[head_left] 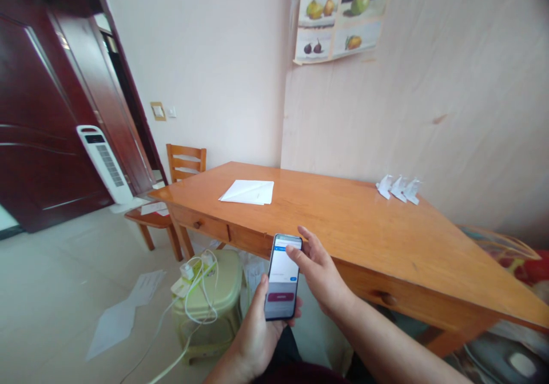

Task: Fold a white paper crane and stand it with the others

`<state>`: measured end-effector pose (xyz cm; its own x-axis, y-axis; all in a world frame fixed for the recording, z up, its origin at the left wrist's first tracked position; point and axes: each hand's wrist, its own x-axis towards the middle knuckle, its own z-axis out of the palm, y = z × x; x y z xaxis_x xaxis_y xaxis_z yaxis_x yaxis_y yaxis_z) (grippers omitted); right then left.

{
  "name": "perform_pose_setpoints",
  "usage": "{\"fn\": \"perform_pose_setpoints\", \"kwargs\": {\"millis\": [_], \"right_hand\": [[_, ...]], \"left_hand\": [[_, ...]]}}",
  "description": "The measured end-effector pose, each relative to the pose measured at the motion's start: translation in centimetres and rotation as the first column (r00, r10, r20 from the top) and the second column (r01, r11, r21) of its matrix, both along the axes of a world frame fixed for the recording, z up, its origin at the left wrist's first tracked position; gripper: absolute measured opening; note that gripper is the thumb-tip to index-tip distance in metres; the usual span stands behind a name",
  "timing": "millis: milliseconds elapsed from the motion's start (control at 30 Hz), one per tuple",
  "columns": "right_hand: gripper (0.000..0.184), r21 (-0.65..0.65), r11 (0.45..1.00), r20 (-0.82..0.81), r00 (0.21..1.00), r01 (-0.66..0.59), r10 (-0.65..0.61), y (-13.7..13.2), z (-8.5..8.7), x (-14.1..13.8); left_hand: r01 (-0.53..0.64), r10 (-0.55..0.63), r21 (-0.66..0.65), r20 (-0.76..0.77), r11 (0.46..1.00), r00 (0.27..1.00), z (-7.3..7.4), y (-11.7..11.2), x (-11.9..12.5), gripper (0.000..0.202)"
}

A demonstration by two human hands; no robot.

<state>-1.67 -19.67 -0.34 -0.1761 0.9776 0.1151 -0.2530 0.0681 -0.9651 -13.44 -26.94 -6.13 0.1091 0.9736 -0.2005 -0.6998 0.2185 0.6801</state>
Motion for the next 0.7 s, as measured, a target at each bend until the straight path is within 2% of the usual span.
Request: {"fn": "perform_pose_setpoints", "kwargs": {"millis": [200,300,433,700], "right_hand": [[0.035,-0.031,0.994,0.081,0.991,-0.102,0.104,-0.7,-0.9,0.8],[0.03,-0.076,0.988,0.119,0.982,-0.136,0.144,-1.1,-1.8,1.0],[0.025,-0.126,0.963,0.074,0.966,-0.236,0.247,-1.6,-2.3,0.7],[0.029,-0.111,0.971,0.104,0.969,-0.211,0.223,-1.5,-2.9,0.3]], "left_hand": [[0.025,-0.026,0.004,0.126,1.0,0.992,0.5,0.4,-0.6,0.056],[0.047,-0.048,0.01,0.178,0.999,0.983,0.8,0.5,-0.8,0.057],[0.061,-0.061,0.006,0.218,0.998,0.974,0.9,0.5,-1.0,0.056],[0.043,-0.046,0.02,0.206,0.999,0.978,0.9,0.4,-0.9,0.054]]}}
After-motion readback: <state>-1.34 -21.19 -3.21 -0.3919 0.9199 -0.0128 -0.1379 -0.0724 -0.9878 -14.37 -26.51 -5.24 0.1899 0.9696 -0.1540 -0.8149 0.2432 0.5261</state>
